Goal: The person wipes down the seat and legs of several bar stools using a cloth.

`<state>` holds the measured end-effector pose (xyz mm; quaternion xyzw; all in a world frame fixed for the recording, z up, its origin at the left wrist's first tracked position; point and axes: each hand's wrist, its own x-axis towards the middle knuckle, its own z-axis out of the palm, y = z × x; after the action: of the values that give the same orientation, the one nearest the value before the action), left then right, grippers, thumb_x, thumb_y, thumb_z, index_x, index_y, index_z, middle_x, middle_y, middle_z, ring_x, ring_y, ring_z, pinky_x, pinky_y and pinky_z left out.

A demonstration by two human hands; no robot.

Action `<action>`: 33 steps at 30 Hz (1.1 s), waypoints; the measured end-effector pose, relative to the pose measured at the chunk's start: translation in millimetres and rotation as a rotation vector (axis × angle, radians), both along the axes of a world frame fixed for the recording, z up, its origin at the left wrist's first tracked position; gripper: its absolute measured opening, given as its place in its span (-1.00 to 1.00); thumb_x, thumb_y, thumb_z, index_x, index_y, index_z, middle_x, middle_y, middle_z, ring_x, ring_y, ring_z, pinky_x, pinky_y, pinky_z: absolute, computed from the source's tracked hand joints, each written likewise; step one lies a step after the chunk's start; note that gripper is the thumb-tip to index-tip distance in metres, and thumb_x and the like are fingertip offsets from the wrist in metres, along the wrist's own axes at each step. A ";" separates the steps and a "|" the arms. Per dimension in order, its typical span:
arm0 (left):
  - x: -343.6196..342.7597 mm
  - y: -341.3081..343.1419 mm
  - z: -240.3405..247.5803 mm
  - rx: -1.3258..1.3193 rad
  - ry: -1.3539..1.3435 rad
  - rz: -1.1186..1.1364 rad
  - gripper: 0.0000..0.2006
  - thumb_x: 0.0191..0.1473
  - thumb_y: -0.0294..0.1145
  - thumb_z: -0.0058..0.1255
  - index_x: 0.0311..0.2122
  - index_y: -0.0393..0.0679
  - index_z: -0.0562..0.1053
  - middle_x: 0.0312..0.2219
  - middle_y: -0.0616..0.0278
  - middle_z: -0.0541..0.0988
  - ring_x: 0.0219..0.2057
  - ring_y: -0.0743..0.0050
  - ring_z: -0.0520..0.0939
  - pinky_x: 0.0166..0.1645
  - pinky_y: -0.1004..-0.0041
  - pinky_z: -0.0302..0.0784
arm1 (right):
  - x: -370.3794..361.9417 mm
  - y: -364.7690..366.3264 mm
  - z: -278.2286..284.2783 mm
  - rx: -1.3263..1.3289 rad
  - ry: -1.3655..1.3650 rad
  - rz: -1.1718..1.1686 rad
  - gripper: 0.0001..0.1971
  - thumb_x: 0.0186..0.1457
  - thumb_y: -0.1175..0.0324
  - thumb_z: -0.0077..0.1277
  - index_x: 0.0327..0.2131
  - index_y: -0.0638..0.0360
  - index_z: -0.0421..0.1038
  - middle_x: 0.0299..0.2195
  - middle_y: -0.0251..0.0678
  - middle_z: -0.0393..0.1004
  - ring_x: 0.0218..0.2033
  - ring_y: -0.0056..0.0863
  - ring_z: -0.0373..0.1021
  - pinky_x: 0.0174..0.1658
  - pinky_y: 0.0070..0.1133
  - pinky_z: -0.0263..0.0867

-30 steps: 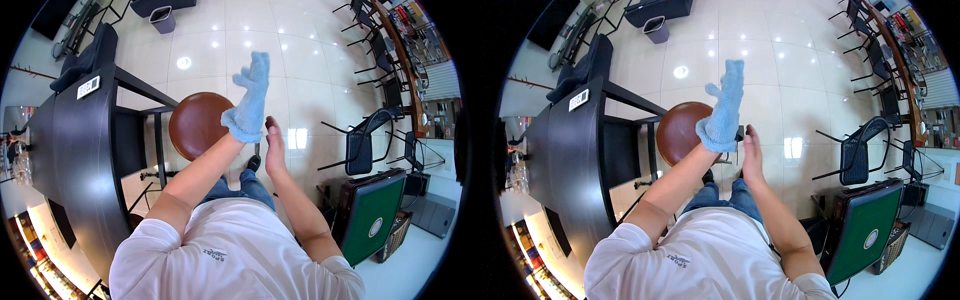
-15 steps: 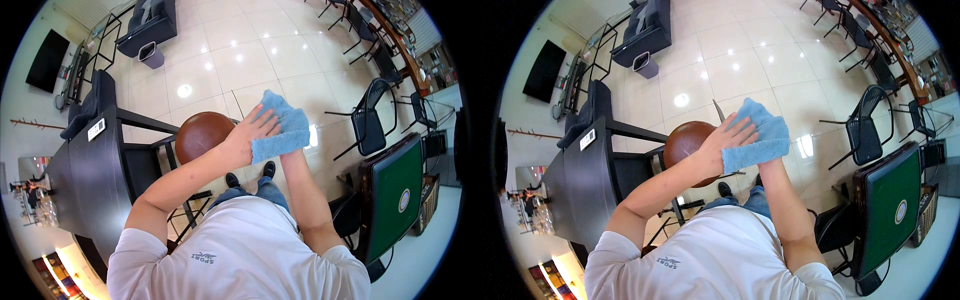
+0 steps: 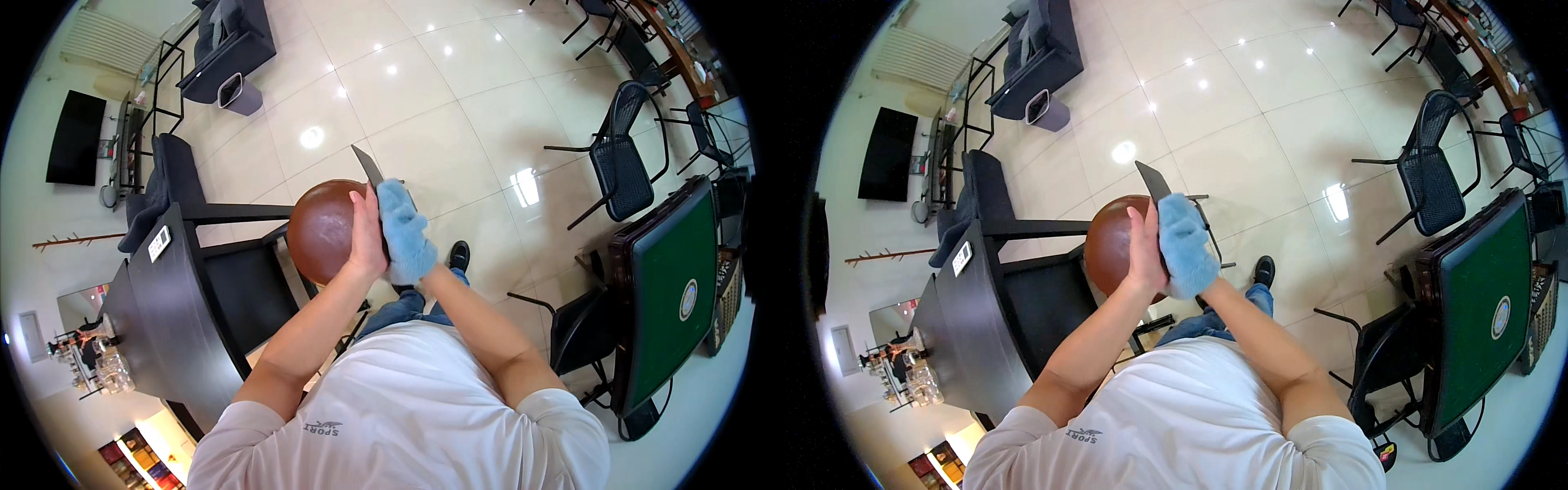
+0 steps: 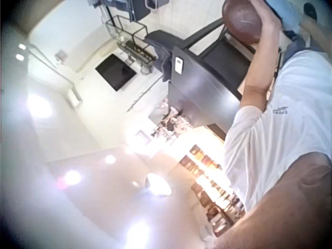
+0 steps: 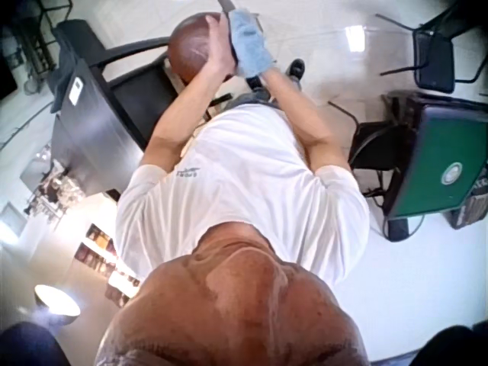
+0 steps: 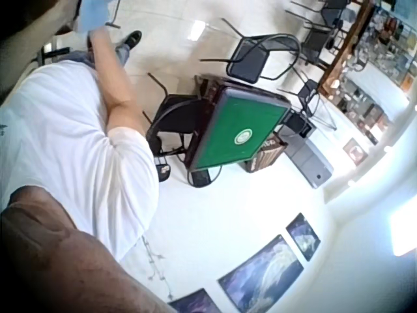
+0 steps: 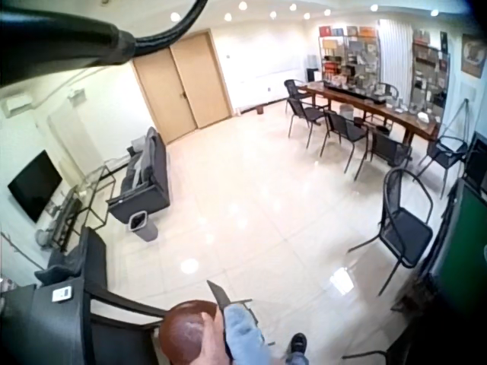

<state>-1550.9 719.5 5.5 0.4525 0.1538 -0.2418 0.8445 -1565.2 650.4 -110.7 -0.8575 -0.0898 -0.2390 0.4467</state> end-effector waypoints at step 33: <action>-3.6 -26.1 -12.4 0.323 -0.111 0.124 -0.20 0.34 0.28 -0.53 0.45 -0.04 -0.27 0.46 0.25 -0.38 0.45 0.37 -0.45 0.44 0.34 -0.58 | 44.6 -13.2 -76.5 -0.536 0.389 0.064 -0.86 0.07 0.39 -0.04 -0.34 0.21 0.47 -0.42 -0.26 0.47 -0.35 -0.41 0.43 -0.34 -0.43 0.36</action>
<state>-1554.6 693.4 -6.9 0.5847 0.1714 -0.1361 0.7811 -1520.6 637.2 -187.1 -0.9709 -0.0892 -0.0246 0.2211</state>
